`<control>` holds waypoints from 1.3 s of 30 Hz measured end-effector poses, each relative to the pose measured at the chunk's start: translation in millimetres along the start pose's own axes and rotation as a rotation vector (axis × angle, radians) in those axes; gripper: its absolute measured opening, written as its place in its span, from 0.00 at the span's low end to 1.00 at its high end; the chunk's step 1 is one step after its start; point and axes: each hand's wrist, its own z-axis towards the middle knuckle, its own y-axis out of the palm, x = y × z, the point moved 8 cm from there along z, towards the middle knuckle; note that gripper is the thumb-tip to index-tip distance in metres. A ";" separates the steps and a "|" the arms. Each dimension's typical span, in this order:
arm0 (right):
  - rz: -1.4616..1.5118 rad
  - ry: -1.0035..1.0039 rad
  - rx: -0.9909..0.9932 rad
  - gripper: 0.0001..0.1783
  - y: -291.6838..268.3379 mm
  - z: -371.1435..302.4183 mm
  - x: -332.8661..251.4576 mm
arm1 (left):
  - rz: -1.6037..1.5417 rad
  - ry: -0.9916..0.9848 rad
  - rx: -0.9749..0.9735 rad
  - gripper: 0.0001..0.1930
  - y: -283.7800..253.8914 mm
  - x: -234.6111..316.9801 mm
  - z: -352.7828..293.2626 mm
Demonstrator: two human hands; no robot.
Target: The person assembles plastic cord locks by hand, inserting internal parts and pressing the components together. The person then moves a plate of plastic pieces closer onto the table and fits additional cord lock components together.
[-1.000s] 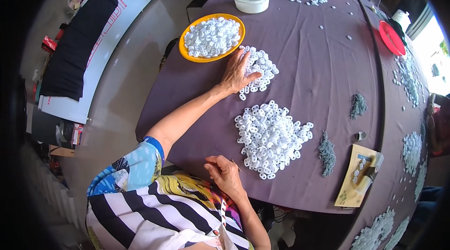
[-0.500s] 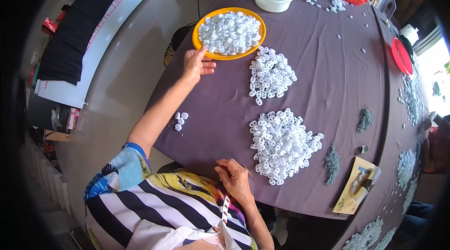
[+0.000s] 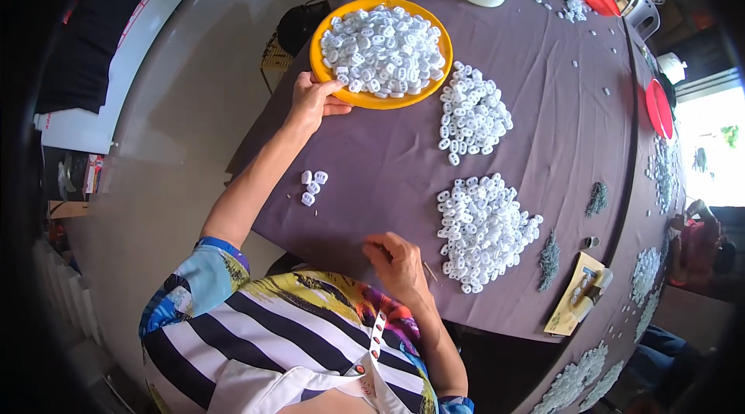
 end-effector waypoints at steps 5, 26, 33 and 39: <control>-0.115 -0.236 0.106 0.06 -12.5 39.4 -33.9 | 0.004 -0.003 0.032 0.16 -29.8 -0.8 -45.3; -0.431 -0.566 0.351 0.06 11.7 83.9 -74.2 | 0.998 0.616 -0.089 0.11 -25.0 43.8 -116.1; -0.334 -0.534 0.296 0.07 16.6 69.9 -59.1 | 1.237 0.565 -0.090 0.06 -8.3 35.6 -111.4; -0.280 -0.511 0.271 0.07 15.6 71.0 -48.7 | 1.103 0.525 -0.102 0.04 -15.7 31.3 -104.7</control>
